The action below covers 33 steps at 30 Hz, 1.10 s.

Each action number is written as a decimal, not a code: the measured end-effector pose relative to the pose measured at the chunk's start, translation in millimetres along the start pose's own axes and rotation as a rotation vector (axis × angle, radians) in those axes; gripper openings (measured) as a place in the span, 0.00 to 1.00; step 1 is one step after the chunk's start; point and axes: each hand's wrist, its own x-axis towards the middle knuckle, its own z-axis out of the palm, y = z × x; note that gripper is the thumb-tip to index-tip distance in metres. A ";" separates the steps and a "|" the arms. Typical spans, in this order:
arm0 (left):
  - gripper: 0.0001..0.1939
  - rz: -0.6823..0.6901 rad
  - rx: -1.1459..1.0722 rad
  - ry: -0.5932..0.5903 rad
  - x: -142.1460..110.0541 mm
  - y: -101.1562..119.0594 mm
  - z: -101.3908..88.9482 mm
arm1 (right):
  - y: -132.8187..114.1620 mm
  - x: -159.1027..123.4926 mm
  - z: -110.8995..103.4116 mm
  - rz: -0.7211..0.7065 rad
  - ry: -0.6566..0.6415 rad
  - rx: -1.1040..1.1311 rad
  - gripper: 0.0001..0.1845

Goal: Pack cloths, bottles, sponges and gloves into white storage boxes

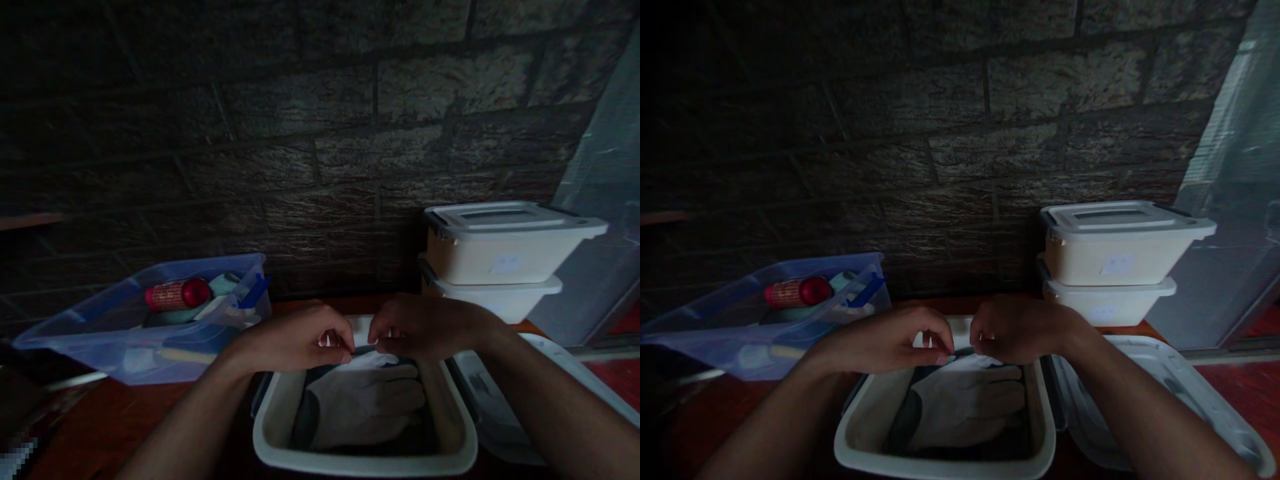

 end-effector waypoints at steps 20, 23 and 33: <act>0.06 0.073 0.100 0.203 -7.4 -0.3 -6.9 | -6.9 -0.2 5.9 0.020 0.169 0.026 0.16; 0.06 0.118 0.107 0.283 -4.8 -3.0 -4.9 | -1.5 5.4 11.2 0.046 0.163 0.048 0.16; 0.07 0.128 0.096 0.295 -5.6 -6.3 -5.2 | 3.4 10.3 12.9 0.019 0.205 0.059 0.17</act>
